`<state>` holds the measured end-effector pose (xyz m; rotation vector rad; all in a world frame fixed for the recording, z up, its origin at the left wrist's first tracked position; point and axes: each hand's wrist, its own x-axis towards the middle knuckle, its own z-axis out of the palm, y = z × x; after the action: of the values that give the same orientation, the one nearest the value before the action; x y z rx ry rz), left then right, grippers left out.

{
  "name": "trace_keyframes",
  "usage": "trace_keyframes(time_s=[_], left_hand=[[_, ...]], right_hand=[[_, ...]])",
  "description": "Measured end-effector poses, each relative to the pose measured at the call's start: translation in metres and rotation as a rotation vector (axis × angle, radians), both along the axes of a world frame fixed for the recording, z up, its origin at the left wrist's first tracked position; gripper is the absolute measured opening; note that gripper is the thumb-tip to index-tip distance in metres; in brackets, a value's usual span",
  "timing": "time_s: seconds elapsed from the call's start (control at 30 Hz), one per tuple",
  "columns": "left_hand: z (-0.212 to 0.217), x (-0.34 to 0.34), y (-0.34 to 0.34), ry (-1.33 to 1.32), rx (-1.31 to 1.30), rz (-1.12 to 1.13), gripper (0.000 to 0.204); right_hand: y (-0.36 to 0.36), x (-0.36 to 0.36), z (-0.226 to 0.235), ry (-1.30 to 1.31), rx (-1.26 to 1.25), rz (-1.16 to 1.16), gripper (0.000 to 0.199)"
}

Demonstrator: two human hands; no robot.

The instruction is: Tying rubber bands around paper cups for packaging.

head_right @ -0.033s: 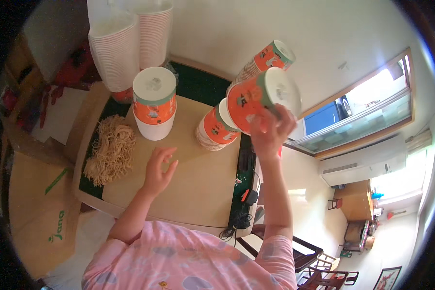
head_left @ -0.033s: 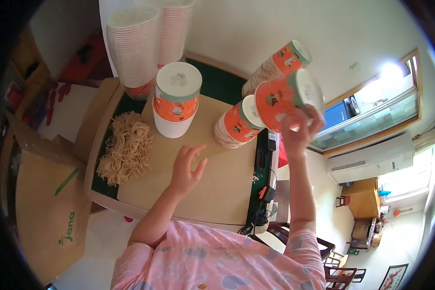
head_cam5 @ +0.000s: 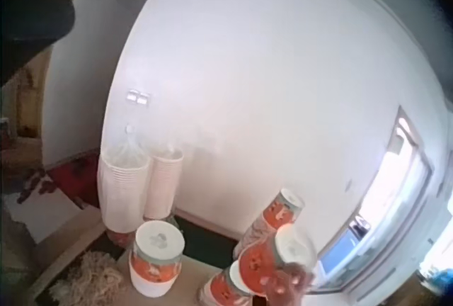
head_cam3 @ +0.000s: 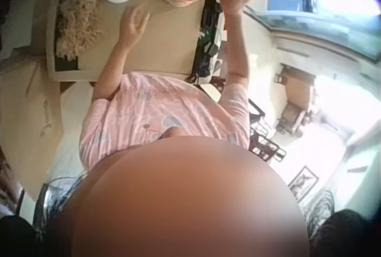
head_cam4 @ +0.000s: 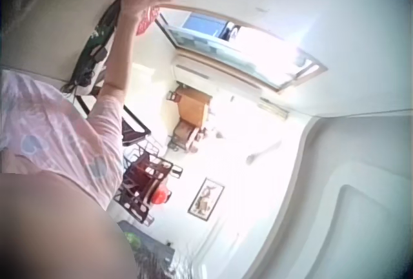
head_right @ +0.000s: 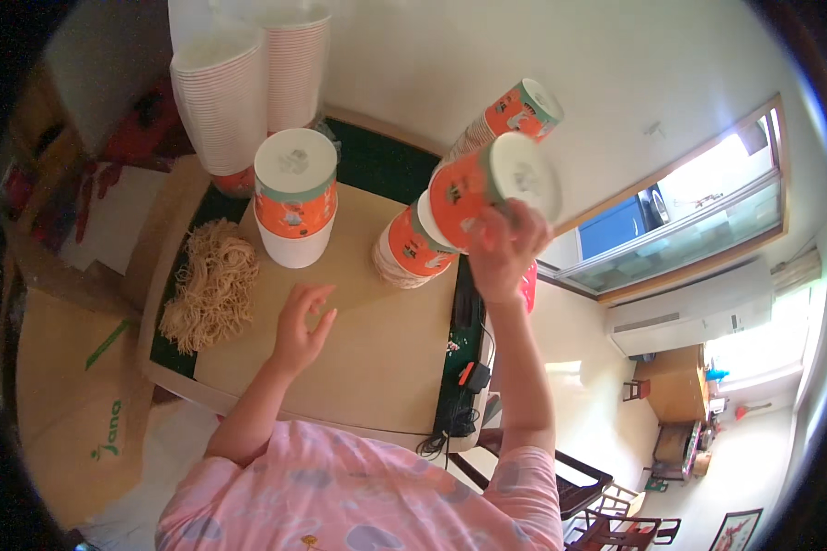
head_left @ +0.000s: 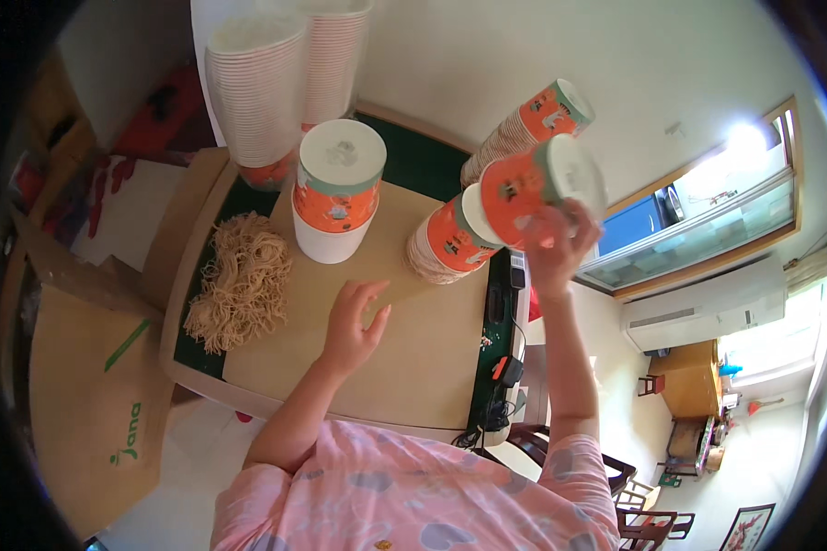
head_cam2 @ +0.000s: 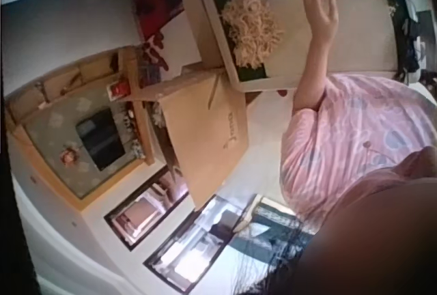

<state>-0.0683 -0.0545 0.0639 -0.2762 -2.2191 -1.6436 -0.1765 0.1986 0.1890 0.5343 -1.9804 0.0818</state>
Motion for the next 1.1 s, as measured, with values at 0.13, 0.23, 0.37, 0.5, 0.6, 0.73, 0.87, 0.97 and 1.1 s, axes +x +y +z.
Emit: trace_keyframes(time_s=[0.13,0.23,0.37,0.5,0.6,0.73,0.87,0.97,1.1], left_hand=[[-0.018,0.01,-0.014,-0.087,0.028,0.04,0.035],[-0.026,0.012,-0.023,-0.147,0.041,0.058,0.034],[-0.04,0.008,-0.022,-0.172,0.048,0.08,0.034],[-0.05,0.0,-0.009,-0.226,0.082,0.022,0.032],[-0.054,-0.01,0.002,-0.244,0.095,-0.006,0.029],[-0.085,-0.038,0.016,-0.252,0.148,0.004,0.017],[-0.121,-0.098,0.05,-0.412,0.166,-0.003,0.012],[-0.141,-0.149,0.085,-0.57,0.264,0.002,0.019],[-0.134,-0.183,0.108,-0.96,0.516,-0.218,0.03]], right_hand=[[-0.014,-0.01,-0.061,-0.287,0.067,0.004,0.024],[-0.016,-0.011,-0.073,-0.359,0.02,0.018,0.032],[-0.017,-0.022,-0.068,-0.417,-0.056,0.048,0.039],[-0.013,-0.036,-0.065,-0.488,-0.045,0.093,0.036],[-0.004,-0.048,-0.069,-0.542,-0.049,0.062,0.031],[-0.007,-0.053,-0.072,-0.556,-0.087,0.095,0.026],[-0.004,-0.049,-0.077,-0.571,-0.179,0.082,0.018],[-0.009,-0.047,-0.078,-0.616,-0.228,0.088,0.018],[-0.006,-0.047,-0.076,-0.632,-0.245,0.108,0.017]])
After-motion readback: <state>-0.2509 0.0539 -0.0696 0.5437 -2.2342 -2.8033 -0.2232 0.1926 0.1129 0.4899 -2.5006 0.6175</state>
